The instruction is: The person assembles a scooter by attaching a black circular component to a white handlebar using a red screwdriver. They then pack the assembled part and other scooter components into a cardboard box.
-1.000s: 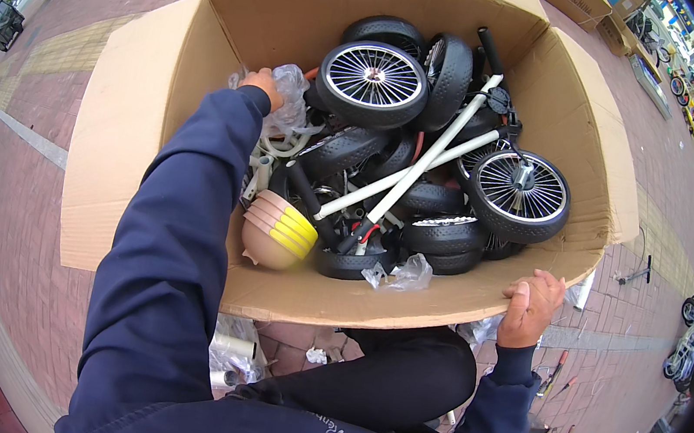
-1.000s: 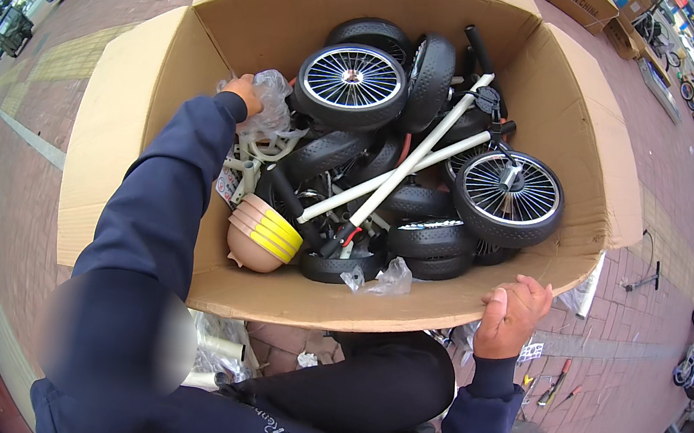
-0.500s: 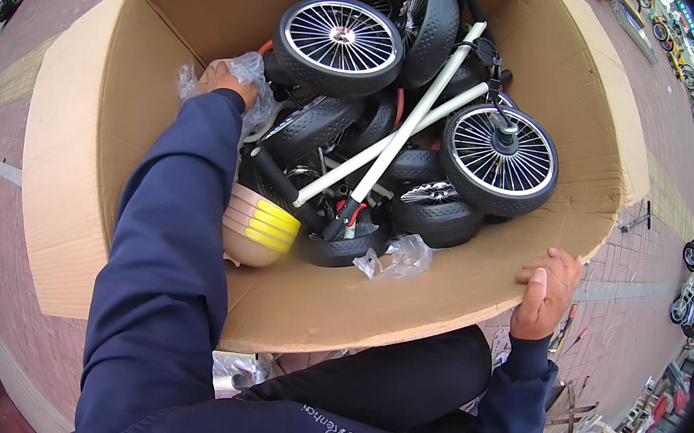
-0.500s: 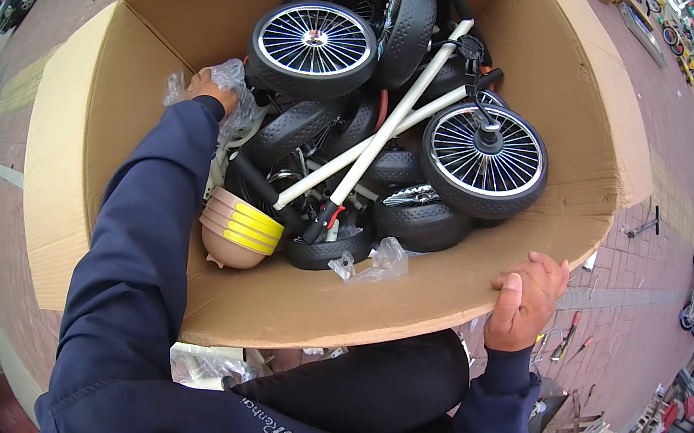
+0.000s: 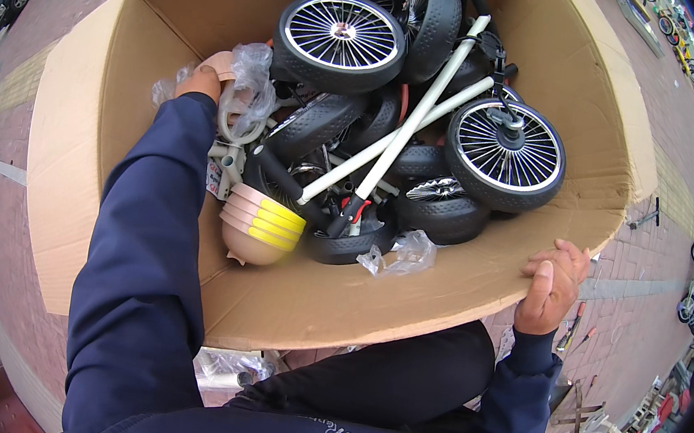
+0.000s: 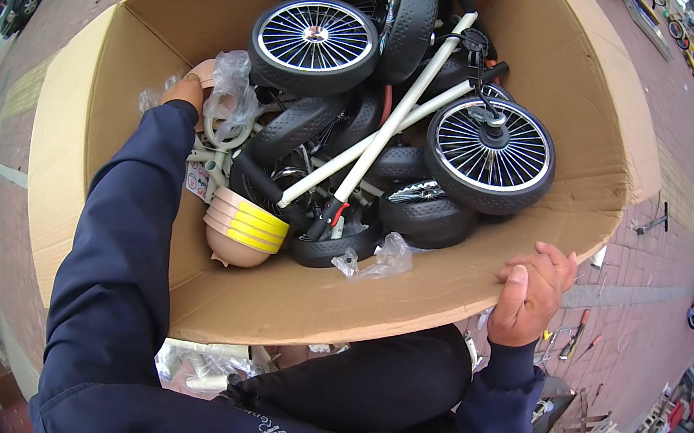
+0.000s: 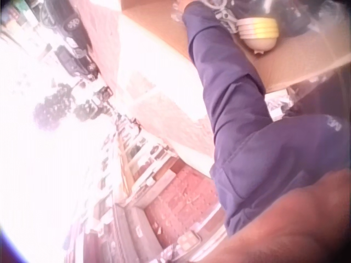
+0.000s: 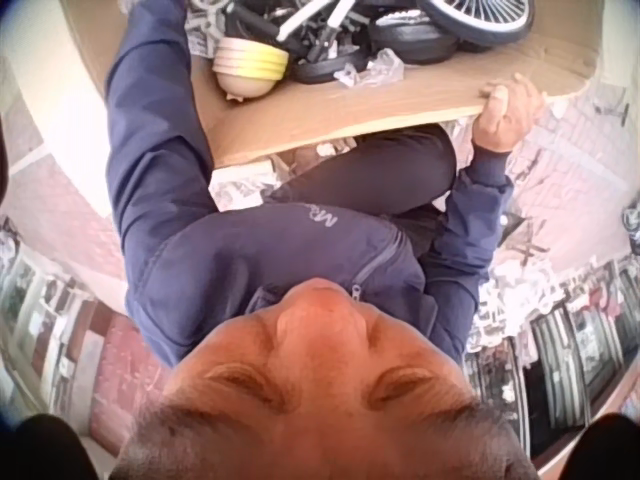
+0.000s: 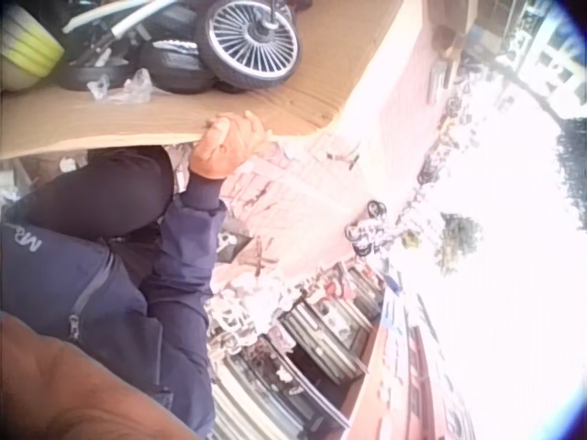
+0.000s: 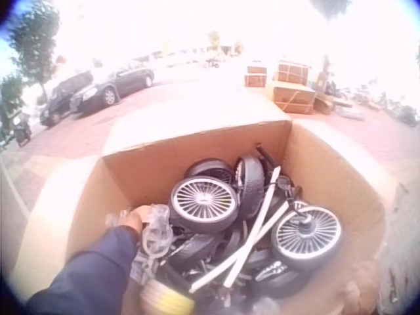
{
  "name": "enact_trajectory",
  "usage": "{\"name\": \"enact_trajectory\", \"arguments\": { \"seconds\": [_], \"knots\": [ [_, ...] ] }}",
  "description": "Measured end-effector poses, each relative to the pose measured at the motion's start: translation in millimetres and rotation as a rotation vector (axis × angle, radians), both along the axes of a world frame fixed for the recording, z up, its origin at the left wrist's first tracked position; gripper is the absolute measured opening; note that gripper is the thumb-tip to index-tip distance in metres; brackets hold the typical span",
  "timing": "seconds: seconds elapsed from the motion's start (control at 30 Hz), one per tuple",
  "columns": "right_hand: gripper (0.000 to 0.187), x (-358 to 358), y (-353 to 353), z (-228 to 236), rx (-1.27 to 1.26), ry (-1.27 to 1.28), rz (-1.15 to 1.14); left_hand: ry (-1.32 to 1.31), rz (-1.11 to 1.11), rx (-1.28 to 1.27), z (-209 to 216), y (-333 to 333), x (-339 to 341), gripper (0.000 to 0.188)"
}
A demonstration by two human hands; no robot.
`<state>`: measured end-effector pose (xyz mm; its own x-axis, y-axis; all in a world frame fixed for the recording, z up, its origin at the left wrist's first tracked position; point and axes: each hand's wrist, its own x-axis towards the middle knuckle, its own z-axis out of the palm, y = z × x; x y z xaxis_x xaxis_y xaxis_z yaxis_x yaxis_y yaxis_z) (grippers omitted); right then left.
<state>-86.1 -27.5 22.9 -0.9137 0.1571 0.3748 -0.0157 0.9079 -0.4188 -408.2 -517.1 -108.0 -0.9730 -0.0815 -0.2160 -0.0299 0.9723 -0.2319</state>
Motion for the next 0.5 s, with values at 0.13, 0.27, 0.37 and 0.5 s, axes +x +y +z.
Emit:
{"name": "enact_trajectory", "arguments": {
  "seconds": [0.13, 0.27, 0.37, 0.5],
  "knots": [
    [0.032, -2, 0, -2, 0.003, 0.015, -0.002, -0.187, 0.0, -0.128, 75, 75, 2, 0.045],
    [0.033, 0, 0, -2, -0.005, 0.02, -0.013, -0.656, -0.736, 0.094, 71, 189, 46, 0.017],
    [0.033, 1, 1, -2, -0.008, 0.02, -0.006, -0.632, -1.283, 0.205, 10, 251, 122, 0.018],
    [0.031, 2, 3, -4, -0.021, 0.029, 0.008, -0.723, -1.21, 0.119, -75, 276, 165, 0.025]
  ]
}}
